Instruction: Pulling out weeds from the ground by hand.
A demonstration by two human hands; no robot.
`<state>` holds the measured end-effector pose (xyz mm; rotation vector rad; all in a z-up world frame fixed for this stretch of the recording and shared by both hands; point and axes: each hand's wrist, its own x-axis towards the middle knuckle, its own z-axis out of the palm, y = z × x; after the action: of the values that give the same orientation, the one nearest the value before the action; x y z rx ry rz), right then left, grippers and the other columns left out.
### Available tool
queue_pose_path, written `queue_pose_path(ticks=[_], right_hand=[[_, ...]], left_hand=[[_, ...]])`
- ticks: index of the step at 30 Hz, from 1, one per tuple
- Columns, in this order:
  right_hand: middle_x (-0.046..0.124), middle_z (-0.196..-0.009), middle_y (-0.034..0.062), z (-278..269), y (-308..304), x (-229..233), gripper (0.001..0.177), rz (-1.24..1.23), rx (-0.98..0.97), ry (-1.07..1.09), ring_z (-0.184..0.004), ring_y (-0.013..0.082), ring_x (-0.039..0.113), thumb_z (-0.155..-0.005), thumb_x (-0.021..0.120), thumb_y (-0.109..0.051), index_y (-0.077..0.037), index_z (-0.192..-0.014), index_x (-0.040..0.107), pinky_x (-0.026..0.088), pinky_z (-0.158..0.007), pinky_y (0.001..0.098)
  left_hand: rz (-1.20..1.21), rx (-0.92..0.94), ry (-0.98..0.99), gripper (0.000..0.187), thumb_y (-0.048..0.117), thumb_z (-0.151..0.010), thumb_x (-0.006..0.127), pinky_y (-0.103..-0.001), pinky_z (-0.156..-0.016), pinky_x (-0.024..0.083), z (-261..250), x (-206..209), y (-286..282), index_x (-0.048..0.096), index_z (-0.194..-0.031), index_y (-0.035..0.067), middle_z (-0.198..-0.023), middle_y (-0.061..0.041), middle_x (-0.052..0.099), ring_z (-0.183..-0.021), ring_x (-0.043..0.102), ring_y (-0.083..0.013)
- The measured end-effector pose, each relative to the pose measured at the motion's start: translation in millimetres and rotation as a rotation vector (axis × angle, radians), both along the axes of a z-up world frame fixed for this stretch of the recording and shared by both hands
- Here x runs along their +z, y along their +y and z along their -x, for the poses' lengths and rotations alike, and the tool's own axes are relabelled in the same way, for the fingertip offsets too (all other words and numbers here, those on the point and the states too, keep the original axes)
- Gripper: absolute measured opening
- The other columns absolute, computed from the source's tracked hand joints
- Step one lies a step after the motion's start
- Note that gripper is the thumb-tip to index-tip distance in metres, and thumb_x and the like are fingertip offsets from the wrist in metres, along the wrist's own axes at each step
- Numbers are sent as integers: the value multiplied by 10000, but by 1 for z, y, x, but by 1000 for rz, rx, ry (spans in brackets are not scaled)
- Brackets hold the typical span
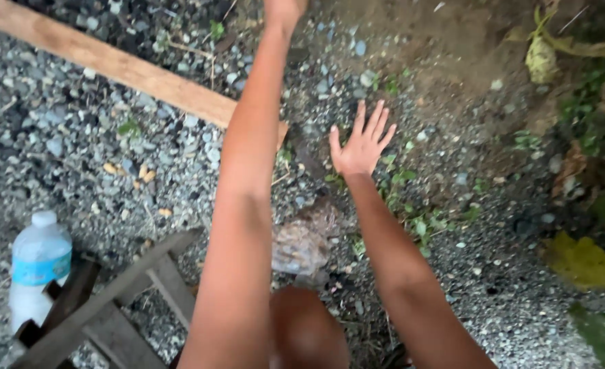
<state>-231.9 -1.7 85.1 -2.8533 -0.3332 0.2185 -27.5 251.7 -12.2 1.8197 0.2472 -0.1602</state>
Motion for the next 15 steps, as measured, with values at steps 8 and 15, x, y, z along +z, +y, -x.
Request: queue_pose_path(ticks=[8, 15], right_hand=[[96, -1704, 254, 1, -4, -1, 871, -21, 16, 9, -1585, 416, 73, -1012, 484, -619, -61, -1643, 262, -10, -1255, 624], [210, -1708, 209, 36, -76, 15, 715, -199, 39, -46, -1591, 398, 156, -1081, 498, -506, -59, -1612, 331, 3, -1270, 615]], left_hand=[[249, -106, 166, 222, 107, -840, 643, -373, -696, 636, 71, 91, -99, 782, -1011, 78, -926, -178, 798, -818, 781, -287], [-644, 176, -369, 323, 257, -726, 769, -542, -727, 537, 110, 48, -173, 719, -956, 37, -900, -258, 718, -850, 681, -464]])
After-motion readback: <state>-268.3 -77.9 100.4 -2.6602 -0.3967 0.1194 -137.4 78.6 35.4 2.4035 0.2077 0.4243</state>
